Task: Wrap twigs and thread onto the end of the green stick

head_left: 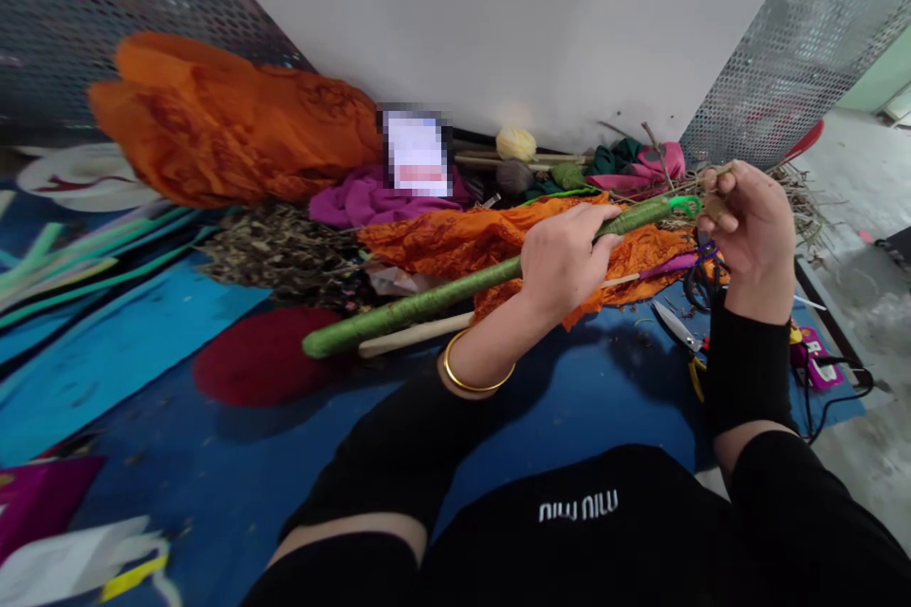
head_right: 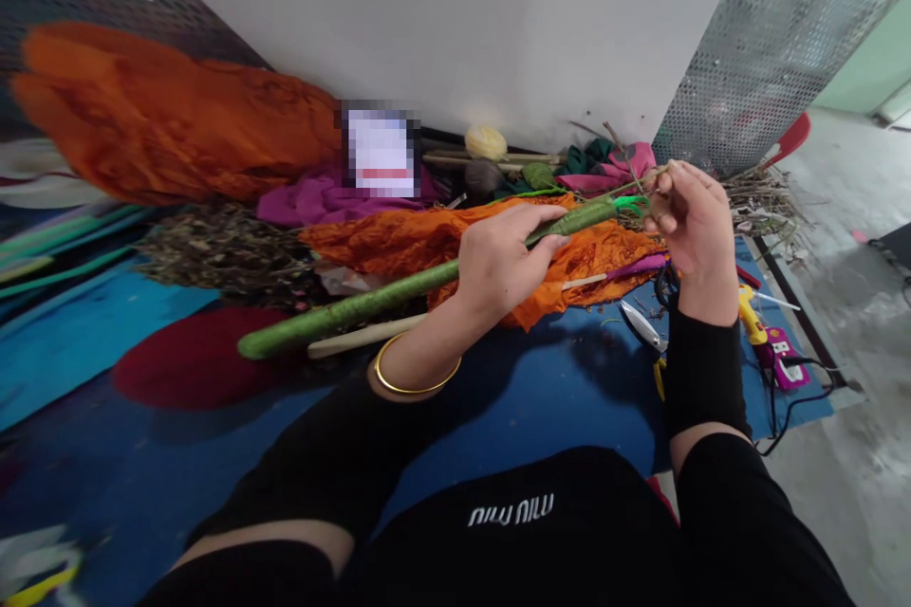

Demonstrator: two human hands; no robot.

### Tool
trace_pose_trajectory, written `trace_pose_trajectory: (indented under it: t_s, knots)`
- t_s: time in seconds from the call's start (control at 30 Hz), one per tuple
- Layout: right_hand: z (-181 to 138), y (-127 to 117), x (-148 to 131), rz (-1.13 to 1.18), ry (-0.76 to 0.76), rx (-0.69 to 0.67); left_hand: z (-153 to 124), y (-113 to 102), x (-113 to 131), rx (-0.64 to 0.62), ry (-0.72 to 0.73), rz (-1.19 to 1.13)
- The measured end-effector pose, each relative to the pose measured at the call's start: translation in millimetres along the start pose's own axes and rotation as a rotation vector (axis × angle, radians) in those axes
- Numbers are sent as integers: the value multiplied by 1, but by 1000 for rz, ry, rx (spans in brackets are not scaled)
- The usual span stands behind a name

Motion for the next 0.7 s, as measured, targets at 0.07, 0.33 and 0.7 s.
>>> trace_pose_trajectory:
  t_s: [0.07, 0.33, 0.7]
  knots:
    - [8, -12, 5, -50, -5, 92, 2, -3, 0, -8, -1, -20]
    - [28, -3, 44, -874, -116, 261, 2, -19, -1, 57, 51, -96]
    - [-21, 52, 27, -610, 6, -430, 5, -26, -4, 138, 104, 10]
Point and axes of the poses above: each hand's wrist, its own z-axis towards the middle knuckle, its own y-axis out of the palm, x = y × z, the point moved 4 cm from there along z, towards the middle knuckle, and after that the axes turned 9 degrees about y, right-handed, at the moved point
